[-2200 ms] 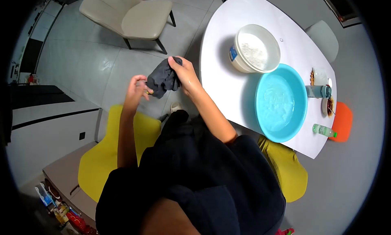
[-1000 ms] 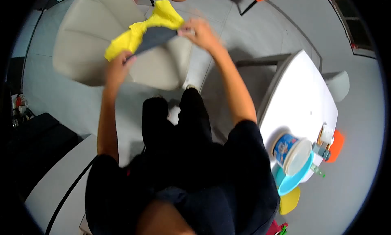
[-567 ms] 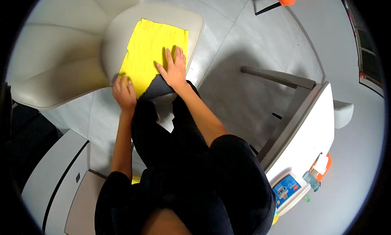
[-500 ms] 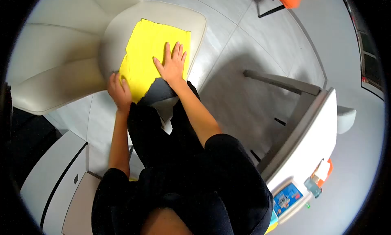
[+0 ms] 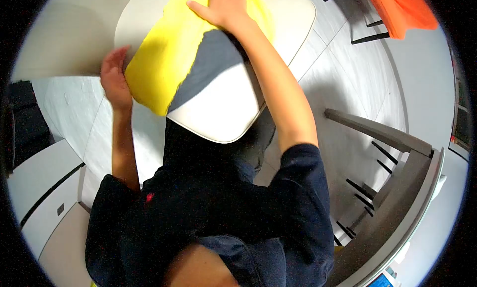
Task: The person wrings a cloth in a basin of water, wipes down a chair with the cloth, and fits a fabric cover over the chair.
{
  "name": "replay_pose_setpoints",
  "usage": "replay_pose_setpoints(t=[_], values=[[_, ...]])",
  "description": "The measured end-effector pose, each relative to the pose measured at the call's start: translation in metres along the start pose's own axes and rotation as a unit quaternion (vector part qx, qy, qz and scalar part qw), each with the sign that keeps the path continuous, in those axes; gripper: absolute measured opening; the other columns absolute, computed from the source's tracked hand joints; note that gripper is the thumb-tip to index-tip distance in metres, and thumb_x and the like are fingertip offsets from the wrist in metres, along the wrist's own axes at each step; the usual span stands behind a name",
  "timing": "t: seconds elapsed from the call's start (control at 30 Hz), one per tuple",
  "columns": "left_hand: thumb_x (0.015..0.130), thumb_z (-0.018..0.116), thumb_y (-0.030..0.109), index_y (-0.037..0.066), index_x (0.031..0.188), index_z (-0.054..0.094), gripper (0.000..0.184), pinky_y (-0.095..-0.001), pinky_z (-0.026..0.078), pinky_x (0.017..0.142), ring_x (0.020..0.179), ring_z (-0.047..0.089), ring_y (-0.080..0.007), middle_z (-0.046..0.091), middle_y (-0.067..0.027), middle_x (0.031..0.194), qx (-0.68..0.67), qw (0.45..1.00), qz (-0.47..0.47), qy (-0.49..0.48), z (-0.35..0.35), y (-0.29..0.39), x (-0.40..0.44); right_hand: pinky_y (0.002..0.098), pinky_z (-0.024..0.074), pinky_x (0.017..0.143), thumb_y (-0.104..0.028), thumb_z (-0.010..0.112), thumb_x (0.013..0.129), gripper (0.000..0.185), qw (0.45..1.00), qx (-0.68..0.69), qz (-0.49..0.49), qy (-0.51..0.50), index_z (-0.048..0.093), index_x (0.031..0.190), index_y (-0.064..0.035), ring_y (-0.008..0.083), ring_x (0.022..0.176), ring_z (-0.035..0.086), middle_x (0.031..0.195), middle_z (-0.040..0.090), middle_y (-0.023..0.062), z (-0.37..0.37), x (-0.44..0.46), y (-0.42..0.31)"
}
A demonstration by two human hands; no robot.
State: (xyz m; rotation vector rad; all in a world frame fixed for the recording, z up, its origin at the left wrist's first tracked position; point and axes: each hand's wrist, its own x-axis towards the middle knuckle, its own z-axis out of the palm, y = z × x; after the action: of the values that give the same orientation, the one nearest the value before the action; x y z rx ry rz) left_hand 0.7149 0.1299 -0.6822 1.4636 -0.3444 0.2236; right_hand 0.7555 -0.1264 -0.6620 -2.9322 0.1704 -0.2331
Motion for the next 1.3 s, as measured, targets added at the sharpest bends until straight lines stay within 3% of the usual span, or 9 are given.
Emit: replay_pose_setpoints(t=[0.4, 0.57, 0.67, 0.77, 0.9, 1.03, 1.13, 1.17, 1.3], values=[[0.091, 0.019, 0.028, -0.008, 0.128, 0.024, 0.052, -0.0360, 0.010, 0.107, 0.128, 0.020, -0.0267, 0.026, -0.0204, 0.135, -0.141, 0.988, -0.037, -0.058, -0.001, 0.018, 0.007, 0.0524, 0.0128, 0.102, -0.045, 0.048, 0.076, 0.067, 0.889, 0.181, -0.416, -0.061, 0.033, 0.130, -0.0082, 0.0338, 0.127, 0.022, 0.134, 0.030, 0.0179, 0.041, -0.034, -0.088], [0.089, 0.031, 0.035, -0.002, 0.127, 0.032, 0.053, -0.0318, 0.014, 0.104, 0.124, 0.029, -0.0203, 0.037, -0.0127, 0.130, -0.573, 0.797, -0.019, -0.191, -0.019, -0.034, 0.019, 0.0452, 0.0126, 0.104, -0.028, 0.047, 0.080, 0.053, 0.892, 0.144, -0.417, -0.096, 0.035, 0.130, -0.0152, 0.0273, 0.129, 0.021, 0.136, 0.031, 0.0121, -0.015, -0.105, -0.042], [0.090, 0.028, 0.036, -0.002, 0.125, 0.034, 0.052, -0.0307, 0.014, 0.103, 0.123, 0.030, -0.0195, 0.038, -0.0125, 0.129, -0.189, 0.978, -0.049, -0.070, -0.018, -0.006, 0.011, 0.0447, 0.0105, 0.105, -0.027, 0.047, 0.080, 0.053, 0.930, 0.137, -0.305, -0.152, 0.034, 0.131, -0.0159, 0.0268, 0.130, 0.019, 0.138, 0.028, 0.0105, -0.031, -0.114, 0.000], [0.090, 0.024, 0.038, -0.002, 0.125, 0.034, 0.054, -0.0309, 0.013, 0.104, 0.124, 0.029, -0.0190, 0.038, -0.0124, 0.129, -0.488, 0.853, -0.154, 0.103, -0.047, -0.064, 0.015, 0.0496, 0.0106, 0.104, -0.039, 0.042, 0.081, 0.056, 0.968, 0.035, -0.232, -0.087, 0.032, 0.132, -0.0189, 0.0291, 0.130, 0.018, 0.139, 0.025, 0.0101, -0.031, -0.086, 0.056], [0.088, 0.038, 0.031, -0.002, 0.125, 0.033, 0.050, -0.0306, 0.023, 0.101, 0.119, 0.036, -0.0191, 0.043, -0.0142, 0.123, -0.236, 0.970, -0.028, -0.051, -0.015, -0.009, 0.011, 0.0477, 0.0090, 0.104, -0.042, 0.045, 0.078, 0.065, 0.994, -0.010, -0.098, -0.052, 0.030, 0.132, -0.0097, 0.0316, 0.129, 0.017, 0.138, 0.024, 0.0185, -0.031, -0.024, 0.079], [0.092, 0.016, 0.032, -0.003, 0.128, 0.030, 0.052, -0.0369, 0.011, 0.107, 0.128, 0.023, -0.0261, 0.032, -0.0166, 0.133, 0.057, 0.990, 0.087, -0.098, -0.006, -0.004, 0.006, 0.0476, 0.0049, 0.104, -0.046, 0.039, 0.079, 0.065, 0.994, -0.014, -0.104, -0.033, 0.030, 0.133, -0.0101, 0.0289, 0.131, 0.013, 0.140, 0.020, 0.0174, -0.006, 0.047, 0.073], [0.092, 0.019, 0.033, -0.003, 0.128, 0.029, 0.052, -0.0378, 0.012, 0.107, 0.128, 0.021, -0.0267, 0.030, -0.0170, 0.134, 0.061, 0.994, 0.070, -0.056, 0.007, 0.001, 0.002, 0.0478, 0.0010, 0.105, -0.048, 0.036, 0.079, 0.067, 0.992, -0.021, -0.112, -0.062, 0.028, 0.133, -0.0106, 0.0269, 0.132, 0.011, 0.140, 0.020, 0.0166, 0.000, 0.075, 0.040], [0.091, 0.020, 0.034, -0.003, 0.128, 0.029, 0.053, -0.0379, 0.012, 0.107, 0.128, 0.021, -0.0270, 0.029, -0.0173, 0.134, 0.064, 0.994, 0.081, -0.042, 0.010, 0.003, 0.000, 0.0498, 0.0211, 0.100, -0.038, 0.044, 0.078, 0.053, 0.988, -0.018, -0.148, 0.046, 0.044, 0.123, -0.0085, 0.0328, 0.123, 0.030, 0.133, 0.032, 0.0192, 0.015, 0.080, 0.033], [0.090, 0.025, 0.036, -0.004, 0.128, 0.027, 0.055, -0.0385, 0.013, 0.106, 0.128, 0.022, -0.0280, 0.028, -0.0187, 0.134, 0.077, 0.989, 0.129, 0.001, 0.020, 0.006, -0.002, 0.0531, 0.0029, 0.103, -0.050, 0.031, 0.079, 0.060, 0.990, -0.034, -0.135, -0.028, 0.029, 0.133, -0.0233, 0.0244, 0.132, 0.013, 0.141, 0.021, 0.0051, 0.033, 0.107, -0.007]])
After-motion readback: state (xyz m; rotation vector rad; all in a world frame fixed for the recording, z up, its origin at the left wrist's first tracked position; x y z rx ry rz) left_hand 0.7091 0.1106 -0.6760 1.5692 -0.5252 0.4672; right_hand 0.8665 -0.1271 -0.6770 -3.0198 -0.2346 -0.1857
